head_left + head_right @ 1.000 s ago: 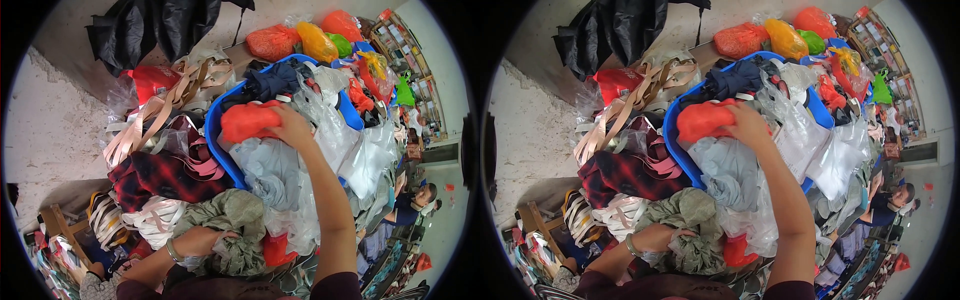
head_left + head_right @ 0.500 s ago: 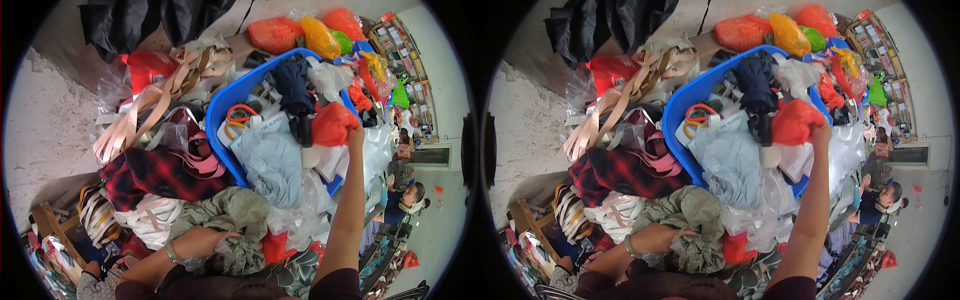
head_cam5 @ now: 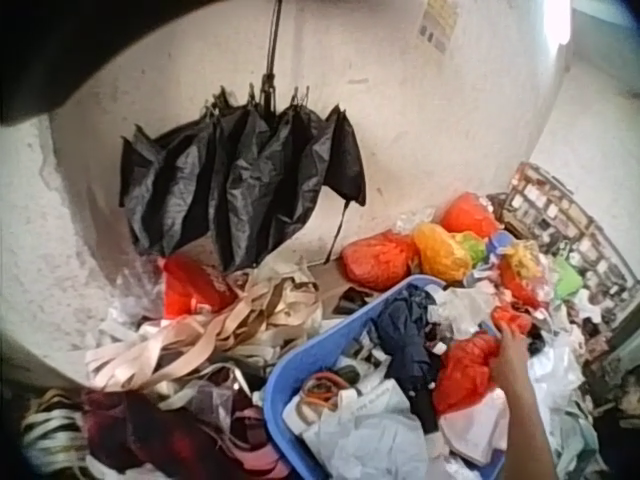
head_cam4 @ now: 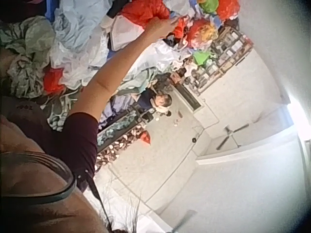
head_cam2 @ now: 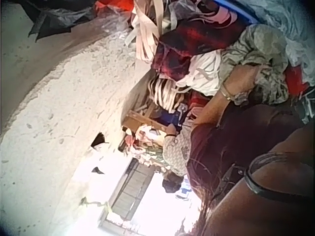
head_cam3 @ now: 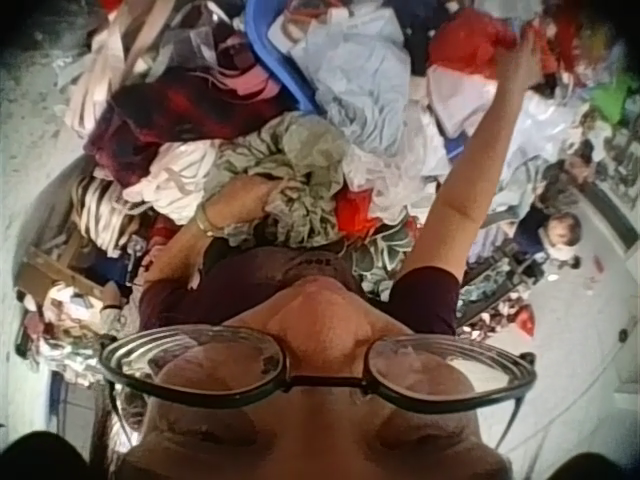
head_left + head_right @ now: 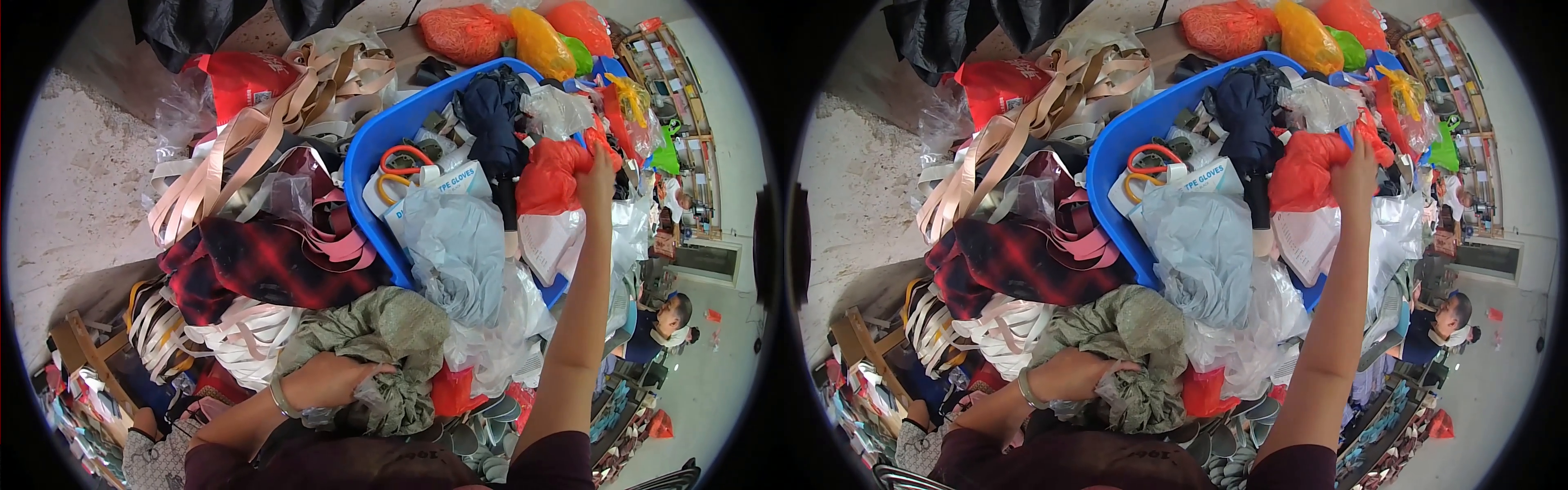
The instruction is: The recorder is sorting and organizing various shoe components, including soles and uppers, in a shoe manufacturing facility.
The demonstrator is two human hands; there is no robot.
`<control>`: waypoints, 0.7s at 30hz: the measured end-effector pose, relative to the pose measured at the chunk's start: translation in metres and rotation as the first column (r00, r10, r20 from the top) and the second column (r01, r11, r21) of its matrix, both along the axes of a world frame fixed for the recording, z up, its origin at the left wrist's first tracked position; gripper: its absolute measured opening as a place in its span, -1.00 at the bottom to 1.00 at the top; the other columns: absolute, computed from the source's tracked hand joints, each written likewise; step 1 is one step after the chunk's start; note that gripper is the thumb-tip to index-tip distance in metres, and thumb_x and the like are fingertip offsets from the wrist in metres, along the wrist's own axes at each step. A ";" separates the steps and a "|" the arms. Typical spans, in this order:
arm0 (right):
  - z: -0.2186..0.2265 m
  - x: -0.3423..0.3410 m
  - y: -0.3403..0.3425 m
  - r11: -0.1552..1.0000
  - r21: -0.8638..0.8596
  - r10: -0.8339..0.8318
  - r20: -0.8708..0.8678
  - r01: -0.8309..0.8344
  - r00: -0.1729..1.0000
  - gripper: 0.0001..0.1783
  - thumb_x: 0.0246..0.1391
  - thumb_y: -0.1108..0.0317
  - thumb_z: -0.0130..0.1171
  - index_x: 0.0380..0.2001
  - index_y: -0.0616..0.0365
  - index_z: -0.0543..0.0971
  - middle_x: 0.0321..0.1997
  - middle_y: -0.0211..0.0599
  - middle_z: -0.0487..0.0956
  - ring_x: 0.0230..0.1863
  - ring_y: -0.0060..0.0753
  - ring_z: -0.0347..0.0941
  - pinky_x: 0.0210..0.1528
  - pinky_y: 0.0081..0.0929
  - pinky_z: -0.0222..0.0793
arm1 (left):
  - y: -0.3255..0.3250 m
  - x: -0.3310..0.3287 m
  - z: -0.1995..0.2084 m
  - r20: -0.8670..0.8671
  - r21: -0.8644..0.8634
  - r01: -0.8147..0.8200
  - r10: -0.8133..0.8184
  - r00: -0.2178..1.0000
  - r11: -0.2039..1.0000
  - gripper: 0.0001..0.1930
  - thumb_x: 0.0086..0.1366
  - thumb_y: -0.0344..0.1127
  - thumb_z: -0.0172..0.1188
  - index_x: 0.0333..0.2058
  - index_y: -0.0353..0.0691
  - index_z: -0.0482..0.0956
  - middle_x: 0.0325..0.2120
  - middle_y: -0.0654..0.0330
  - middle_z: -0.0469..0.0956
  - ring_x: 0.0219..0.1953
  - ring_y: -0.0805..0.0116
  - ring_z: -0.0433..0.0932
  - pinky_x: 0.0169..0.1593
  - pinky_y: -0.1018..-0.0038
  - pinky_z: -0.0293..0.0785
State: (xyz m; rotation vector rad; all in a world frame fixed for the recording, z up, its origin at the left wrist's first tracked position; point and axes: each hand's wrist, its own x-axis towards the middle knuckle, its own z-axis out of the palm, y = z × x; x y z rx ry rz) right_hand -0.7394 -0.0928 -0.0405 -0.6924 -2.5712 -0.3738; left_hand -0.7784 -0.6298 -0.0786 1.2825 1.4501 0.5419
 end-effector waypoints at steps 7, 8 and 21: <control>-0.022 -0.064 -0.143 0.910 -0.410 -0.001 0.152 0.064 0.988 -0.33 -0.02 0.05 0.20 0.15 0.03 0.32 -0.22 -0.01 0.55 -0.27 -0.08 0.54 -0.26 -0.20 0.45 | -0.008 0.002 -0.003 -0.013 0.010 -0.026 0.026 1.000 1.000 -0.20 -0.08 -0.38 0.21 0.19 0.34 0.21 -0.53 0.15 0.55 -0.45 0.08 0.56 -0.45 0.22 0.44; -0.039 -0.053 -0.141 0.967 -0.212 -0.077 0.290 0.143 0.954 -0.27 -0.06 0.00 0.22 0.16 0.04 0.30 -0.23 -0.03 0.54 -0.29 -0.05 0.54 -0.28 -0.17 0.46 | -0.005 0.002 -0.003 -0.019 0.029 -0.008 0.008 1.000 1.000 -0.21 -0.07 -0.37 0.22 0.19 0.34 0.21 -0.53 0.15 0.55 -0.45 0.08 0.56 -0.44 0.22 0.44; -0.058 -0.024 -0.114 0.772 -0.483 -0.288 0.314 0.414 0.905 -0.31 -0.02 0.18 0.08 0.19 0.17 0.23 -0.05 0.08 0.52 -0.17 0.13 0.52 -0.10 -0.18 0.42 | -0.014 -0.001 -0.005 -0.011 0.100 -0.079 0.081 0.997 0.992 -0.28 -0.02 -0.32 0.23 0.16 0.32 0.25 -0.51 0.13 0.55 -0.41 0.05 0.56 -0.38 0.23 0.45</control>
